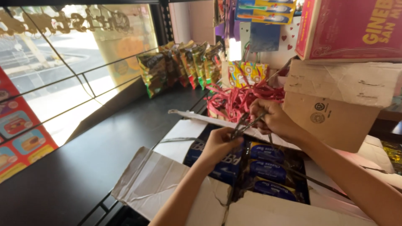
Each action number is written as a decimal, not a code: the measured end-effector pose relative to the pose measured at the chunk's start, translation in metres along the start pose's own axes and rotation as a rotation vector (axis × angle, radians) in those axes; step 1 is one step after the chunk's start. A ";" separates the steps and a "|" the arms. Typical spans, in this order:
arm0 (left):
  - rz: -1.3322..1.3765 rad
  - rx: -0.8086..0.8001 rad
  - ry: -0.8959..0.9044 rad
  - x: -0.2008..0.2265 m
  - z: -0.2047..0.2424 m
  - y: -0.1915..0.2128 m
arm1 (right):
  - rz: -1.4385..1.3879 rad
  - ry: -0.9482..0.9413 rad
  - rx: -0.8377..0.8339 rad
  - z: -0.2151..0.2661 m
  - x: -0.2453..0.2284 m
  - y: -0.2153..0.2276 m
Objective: Stock snacks and boxes onto shelves in a grocery store.
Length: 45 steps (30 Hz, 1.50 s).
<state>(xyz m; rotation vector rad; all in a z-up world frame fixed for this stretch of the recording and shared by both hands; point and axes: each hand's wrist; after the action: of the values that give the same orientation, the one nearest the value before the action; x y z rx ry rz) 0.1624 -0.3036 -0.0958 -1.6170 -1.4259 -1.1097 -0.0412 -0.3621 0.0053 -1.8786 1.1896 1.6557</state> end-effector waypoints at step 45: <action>-0.496 0.185 -0.072 0.052 0.018 -0.011 | 0.489 0.157 0.320 0.007 0.047 0.002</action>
<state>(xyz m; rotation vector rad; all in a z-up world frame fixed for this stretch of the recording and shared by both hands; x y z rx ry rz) 0.1557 -0.2657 -0.0547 -1.2134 -1.9825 -1.1498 -0.0495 -0.3745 -0.0394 -1.6215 1.9728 1.4334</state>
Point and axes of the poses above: each hand's wrist, its own z-axis away from the middle knuckle, its own y-axis out of the back of the hand, x = y × z, and after that the axes turned 5 degrees about -x, right-handed
